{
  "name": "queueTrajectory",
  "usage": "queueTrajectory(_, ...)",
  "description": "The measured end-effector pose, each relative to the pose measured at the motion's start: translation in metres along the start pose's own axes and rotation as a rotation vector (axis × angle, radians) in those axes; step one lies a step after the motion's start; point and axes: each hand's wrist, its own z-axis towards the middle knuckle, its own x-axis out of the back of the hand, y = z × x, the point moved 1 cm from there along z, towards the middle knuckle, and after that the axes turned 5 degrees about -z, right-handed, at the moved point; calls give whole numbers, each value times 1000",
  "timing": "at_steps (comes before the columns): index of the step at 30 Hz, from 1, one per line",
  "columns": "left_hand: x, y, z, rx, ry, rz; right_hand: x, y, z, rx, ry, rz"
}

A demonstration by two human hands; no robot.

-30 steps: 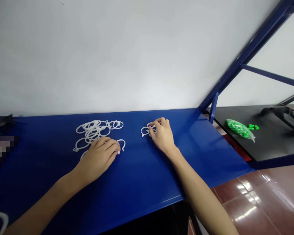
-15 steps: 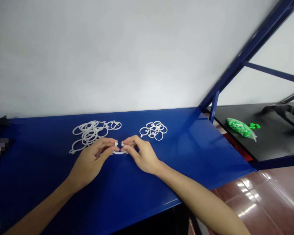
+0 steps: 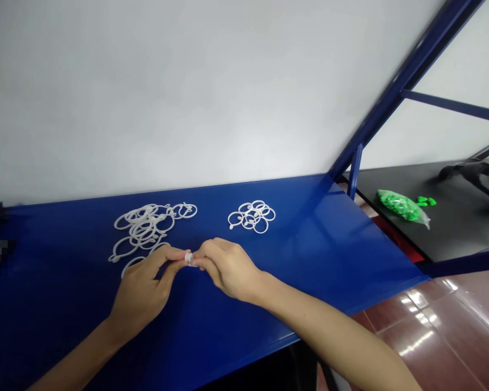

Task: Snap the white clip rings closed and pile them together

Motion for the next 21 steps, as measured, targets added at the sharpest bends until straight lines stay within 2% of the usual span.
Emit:
queueTrajectory(5, -1, -3, 2, -16, -46, 1, 2, 5, 1, 24, -50, -10)
queueTrajectory(8, -3, -5, 1, -56, -38, 22, 1, 7, 2, -6, -36, 4)
queueTrajectory(16, -5, -2, -3, -303, 63, 112, 1, 1, 2, -33, -1, 36)
queueTrajectory(21, -8, -4, -5, -285, 39, 122, 2, 2, 0, 41, -51, -25)
